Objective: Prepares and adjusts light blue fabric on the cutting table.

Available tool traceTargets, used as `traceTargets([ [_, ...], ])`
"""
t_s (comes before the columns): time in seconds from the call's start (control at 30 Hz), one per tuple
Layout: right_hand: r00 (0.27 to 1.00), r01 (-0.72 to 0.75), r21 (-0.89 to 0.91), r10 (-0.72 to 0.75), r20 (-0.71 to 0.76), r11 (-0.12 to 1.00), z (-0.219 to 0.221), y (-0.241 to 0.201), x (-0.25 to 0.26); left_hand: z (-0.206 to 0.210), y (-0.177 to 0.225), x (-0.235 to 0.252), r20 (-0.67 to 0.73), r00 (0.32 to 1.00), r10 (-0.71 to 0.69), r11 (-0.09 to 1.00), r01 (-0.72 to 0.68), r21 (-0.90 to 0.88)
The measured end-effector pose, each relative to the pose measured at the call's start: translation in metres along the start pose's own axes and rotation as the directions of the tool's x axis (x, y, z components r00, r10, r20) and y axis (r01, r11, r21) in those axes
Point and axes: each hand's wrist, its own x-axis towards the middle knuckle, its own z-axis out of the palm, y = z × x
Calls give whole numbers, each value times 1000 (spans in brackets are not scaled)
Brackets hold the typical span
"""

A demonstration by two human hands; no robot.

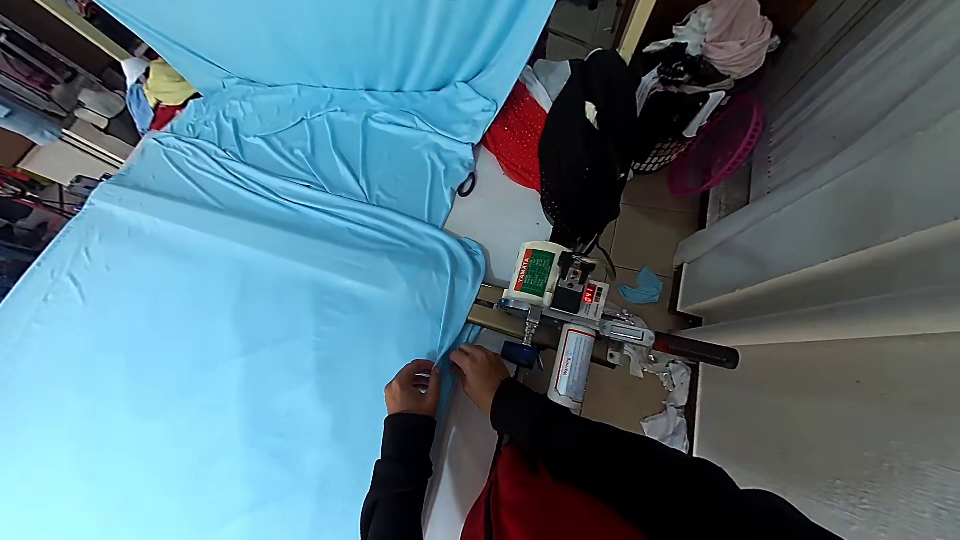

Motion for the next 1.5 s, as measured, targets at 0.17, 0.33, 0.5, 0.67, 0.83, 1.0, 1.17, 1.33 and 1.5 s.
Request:
traceTargets([
  [0.17,963,146,79,-123,-240,986,0,-2,-3,2,7,0,167,985,-36,998,27,55],
  [0.33,930,229,129,-178,-322,965,4,6,-5,5,9,-2,40,995,91,984,-96,150],
  [0.5,997,58,188,-65,31,980,0,8,-17,1,13,-6,-93,986,140,985,-129,116],
  [0.67,968,85,13,-86,236,996,-10,-14,-2,-2,21,-9,-186,958,217,971,-192,143],
  [0.83,918,33,-161,34,396,986,-20,-39,23,-8,25,-7,-226,941,252,960,-213,183],
  [1.0,905,-55,-194,131,404,979,-21,-55,25,-11,26,-7,-231,940,250,962,-214,172],
  [1.17,943,6,-154,46,329,988,-22,-38,6,-13,24,-7,-209,953,218,972,-193,134],
  [1.33,976,101,-118,-75,205,988,-8,-4,-10,-11,19,-4,-150,980,130,990,-121,72],
  [1.5,971,237,-112,-236,24,965,-2,8,-7,-14,19,-1,-55,998,24,999,-22,37],
])
